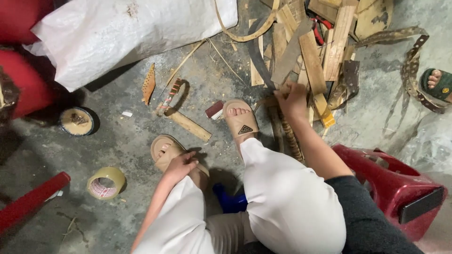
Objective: The person sits on a low stool and works on a small circular bamboo frame, using a wooden block to press and shape the material. They repeatedly pick up and set down bamboo strips and a curved tool, adjusting the frame and handling small pieces of bamboo.
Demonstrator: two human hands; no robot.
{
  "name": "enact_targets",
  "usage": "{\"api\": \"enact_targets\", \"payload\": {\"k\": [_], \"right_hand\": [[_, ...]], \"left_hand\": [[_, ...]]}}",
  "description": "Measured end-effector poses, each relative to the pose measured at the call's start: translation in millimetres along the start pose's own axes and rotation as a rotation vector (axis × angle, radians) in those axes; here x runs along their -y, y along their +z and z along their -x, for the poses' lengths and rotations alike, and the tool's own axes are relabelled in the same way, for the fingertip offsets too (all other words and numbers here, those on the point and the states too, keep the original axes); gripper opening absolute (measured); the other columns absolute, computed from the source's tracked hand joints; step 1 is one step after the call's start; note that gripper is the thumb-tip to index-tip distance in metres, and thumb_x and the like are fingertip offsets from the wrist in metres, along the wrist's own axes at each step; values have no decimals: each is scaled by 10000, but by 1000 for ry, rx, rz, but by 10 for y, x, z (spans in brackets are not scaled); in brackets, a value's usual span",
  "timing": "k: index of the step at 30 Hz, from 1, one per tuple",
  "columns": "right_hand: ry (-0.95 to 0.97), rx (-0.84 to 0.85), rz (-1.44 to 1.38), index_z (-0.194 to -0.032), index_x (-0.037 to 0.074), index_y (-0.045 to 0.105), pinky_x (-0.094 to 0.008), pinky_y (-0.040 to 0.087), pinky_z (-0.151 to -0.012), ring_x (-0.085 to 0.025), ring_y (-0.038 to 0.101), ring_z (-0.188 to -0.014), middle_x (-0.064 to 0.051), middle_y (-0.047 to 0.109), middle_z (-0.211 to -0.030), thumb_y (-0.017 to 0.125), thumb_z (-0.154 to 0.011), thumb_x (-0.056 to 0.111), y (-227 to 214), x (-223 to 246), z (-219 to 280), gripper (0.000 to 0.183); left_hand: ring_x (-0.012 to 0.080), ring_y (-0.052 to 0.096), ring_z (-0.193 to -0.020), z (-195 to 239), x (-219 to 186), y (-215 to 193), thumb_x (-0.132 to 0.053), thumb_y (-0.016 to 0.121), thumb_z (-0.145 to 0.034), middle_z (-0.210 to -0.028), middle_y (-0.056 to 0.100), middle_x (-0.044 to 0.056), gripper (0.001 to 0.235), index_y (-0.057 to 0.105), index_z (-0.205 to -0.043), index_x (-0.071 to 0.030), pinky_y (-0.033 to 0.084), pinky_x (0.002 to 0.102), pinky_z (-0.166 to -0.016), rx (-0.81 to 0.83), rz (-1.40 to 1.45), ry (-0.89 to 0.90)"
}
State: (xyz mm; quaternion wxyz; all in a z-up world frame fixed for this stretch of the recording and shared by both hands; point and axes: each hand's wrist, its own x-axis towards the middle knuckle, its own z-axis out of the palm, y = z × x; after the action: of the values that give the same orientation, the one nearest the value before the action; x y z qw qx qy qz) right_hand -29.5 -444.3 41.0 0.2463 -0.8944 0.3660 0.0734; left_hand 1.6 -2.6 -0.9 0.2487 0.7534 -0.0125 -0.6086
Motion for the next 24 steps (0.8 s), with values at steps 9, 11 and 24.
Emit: {"api": "enact_targets", "payload": {"k": [9,11,24], "right_hand": [[31,76,67,-1455,-74,418,-597,534,-924,-521,586,-1146,-330,522,-1238,884,-785,379,611,-817,634,933],[4,40,128,-1431,-44,455,-595,527,-905,-494,585,-1115,-293,531,-1217,861,-779,398,777,-953,760,887],[-223,-309,68,-1259,-2,545,-484,482,-904,-420,577,-996,-206,550,-1060,722,-925,114,461,-1145,685,395]], "left_hand": [[368,613,-1286,-126,178,86,-357,718,-848,-1259,745,153,566,686,-1373,-149,466,481,-1111,-59,15,54],[356,625,-1276,-135,212,77,-356,722,-847,-1238,757,140,569,682,-1376,-151,474,476,-1100,-66,21,56],[301,635,-1275,-595,727,278,-439,726,-823,-1203,780,14,623,650,-1407,-236,464,458,-1128,-87,-17,61]]}}
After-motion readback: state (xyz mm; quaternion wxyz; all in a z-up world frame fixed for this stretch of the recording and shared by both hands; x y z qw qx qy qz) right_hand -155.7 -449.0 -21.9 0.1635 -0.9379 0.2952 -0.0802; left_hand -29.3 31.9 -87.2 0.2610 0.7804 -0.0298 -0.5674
